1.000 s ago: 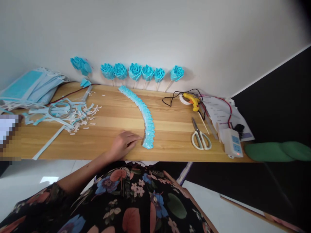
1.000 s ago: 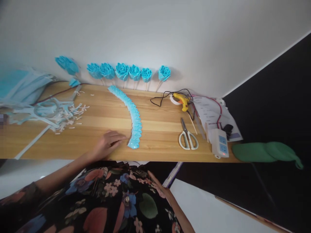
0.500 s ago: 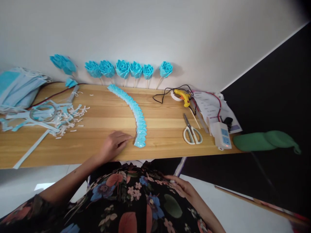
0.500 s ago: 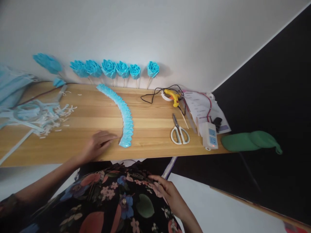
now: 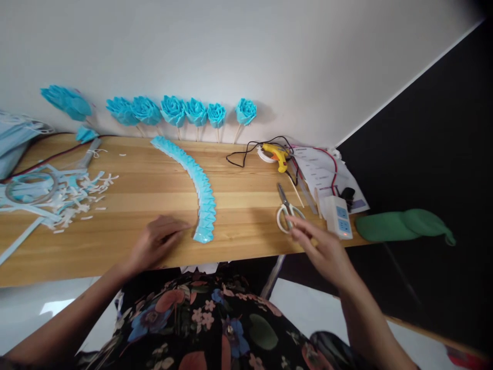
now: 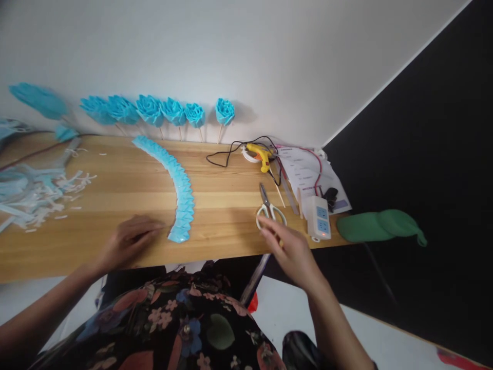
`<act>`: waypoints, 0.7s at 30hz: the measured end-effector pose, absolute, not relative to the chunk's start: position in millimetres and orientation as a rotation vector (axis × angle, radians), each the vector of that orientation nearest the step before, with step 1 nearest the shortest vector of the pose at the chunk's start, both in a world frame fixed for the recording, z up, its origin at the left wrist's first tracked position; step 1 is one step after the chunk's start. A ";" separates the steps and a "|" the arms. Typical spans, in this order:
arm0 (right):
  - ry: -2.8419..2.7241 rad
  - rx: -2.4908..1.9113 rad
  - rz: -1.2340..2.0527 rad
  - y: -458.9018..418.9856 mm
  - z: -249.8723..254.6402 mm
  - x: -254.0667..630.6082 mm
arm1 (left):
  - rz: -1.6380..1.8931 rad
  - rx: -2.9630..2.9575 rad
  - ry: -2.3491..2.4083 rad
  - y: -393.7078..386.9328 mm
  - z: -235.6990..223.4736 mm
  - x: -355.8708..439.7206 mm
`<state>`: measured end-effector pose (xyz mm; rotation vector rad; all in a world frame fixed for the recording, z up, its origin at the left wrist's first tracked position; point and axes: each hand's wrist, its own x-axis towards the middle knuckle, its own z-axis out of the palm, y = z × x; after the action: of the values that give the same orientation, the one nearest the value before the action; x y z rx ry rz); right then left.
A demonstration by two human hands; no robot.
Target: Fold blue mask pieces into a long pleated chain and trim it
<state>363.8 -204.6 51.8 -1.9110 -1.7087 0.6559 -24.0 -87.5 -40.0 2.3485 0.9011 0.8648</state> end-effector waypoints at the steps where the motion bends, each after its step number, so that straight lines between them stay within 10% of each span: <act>1: -1.759 -1.924 0.533 -184.4 55.9 373.3 | 0.864 2.353 0.905 -87.5 -40.3 -24.7; 8: -2.026 -2.008 -0.044 -23.4 48.5 432.6 | 0.851 2.364 0.939 -86.7 -48.3 -33.3; 21: -1.889 -2.370 -0.146 64.0 15.2 435.4 | 0.852 2.321 0.998 -89.2 -48.5 -34.2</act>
<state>435.4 64.0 15.2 -2.3705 -1.8887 -0.1462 -34.2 -89.2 -48.5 2.3211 0.9985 0.8520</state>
